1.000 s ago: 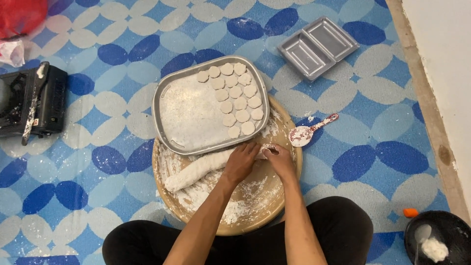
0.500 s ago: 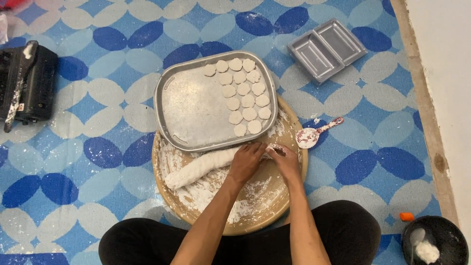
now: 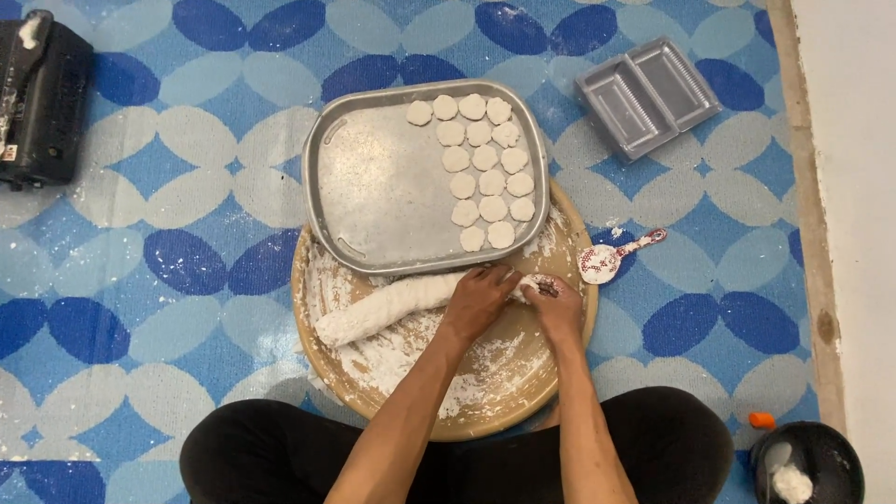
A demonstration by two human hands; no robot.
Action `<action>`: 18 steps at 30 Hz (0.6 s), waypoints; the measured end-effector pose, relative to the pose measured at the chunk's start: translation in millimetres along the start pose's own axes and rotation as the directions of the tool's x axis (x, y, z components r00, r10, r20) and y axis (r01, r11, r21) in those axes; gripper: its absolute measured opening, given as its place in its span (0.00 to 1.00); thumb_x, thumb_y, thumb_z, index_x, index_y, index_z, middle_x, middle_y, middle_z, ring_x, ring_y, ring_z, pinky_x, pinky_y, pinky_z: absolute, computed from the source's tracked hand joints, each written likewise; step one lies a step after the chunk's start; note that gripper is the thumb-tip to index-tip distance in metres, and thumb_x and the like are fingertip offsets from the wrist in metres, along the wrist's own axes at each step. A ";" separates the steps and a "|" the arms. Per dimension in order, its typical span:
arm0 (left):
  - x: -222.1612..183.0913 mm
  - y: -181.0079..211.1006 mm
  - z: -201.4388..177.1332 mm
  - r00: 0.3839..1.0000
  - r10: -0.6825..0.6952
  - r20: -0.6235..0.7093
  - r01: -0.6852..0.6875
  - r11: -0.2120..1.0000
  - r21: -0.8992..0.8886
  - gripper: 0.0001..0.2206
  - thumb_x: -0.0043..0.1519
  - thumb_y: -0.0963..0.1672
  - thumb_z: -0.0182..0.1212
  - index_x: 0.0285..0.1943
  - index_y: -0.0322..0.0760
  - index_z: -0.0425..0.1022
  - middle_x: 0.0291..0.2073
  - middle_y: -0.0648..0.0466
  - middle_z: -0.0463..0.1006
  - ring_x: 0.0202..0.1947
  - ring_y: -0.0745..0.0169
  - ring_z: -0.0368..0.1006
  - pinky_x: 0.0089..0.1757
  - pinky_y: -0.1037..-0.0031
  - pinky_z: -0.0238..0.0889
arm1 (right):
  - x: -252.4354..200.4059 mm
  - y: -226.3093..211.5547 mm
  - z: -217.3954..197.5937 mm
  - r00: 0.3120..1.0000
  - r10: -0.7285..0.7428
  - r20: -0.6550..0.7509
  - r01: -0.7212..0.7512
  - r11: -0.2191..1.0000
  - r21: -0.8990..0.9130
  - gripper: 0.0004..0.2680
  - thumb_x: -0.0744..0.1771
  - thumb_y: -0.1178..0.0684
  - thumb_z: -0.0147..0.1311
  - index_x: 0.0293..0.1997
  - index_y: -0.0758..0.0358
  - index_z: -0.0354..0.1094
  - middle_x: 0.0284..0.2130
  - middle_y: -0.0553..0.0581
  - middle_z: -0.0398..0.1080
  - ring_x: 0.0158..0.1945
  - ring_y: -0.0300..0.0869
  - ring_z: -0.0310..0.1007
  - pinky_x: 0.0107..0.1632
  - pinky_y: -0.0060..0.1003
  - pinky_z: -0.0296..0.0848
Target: A person is portioning a long roll of white dough into small, flat discs and arranging them on a metal tray while sitting on the floor.
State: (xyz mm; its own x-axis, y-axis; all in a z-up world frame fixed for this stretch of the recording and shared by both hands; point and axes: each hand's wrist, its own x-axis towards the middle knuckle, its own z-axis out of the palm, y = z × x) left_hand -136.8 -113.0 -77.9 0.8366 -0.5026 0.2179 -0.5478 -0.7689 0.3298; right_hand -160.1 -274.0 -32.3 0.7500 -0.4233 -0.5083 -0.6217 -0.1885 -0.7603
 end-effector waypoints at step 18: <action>2.5 -10.0 4.7 0.990 -0.130 0.061 0.139 0.977 -0.162 0.21 0.59 0.49 0.66 0.63 0.56 0.70 0.52 0.57 0.77 0.46 0.50 0.80 0.48 0.63 0.71 | -51.1 -50.8 -10.5 0.994 0.057 0.092 -0.096 0.855 0.510 0.15 0.61 0.61 0.66 0.52 0.63 0.72 0.39 0.54 0.75 0.42 0.41 0.76 0.49 0.34 0.75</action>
State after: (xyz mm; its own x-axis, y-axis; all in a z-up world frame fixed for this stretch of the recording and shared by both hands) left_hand -129.2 -108.4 -84.9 0.8994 -0.4214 0.1165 -0.4195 -0.7566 0.5015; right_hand -169.2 -252.1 36.5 0.7311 -0.3501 -0.5856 -0.4882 0.3311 -0.8075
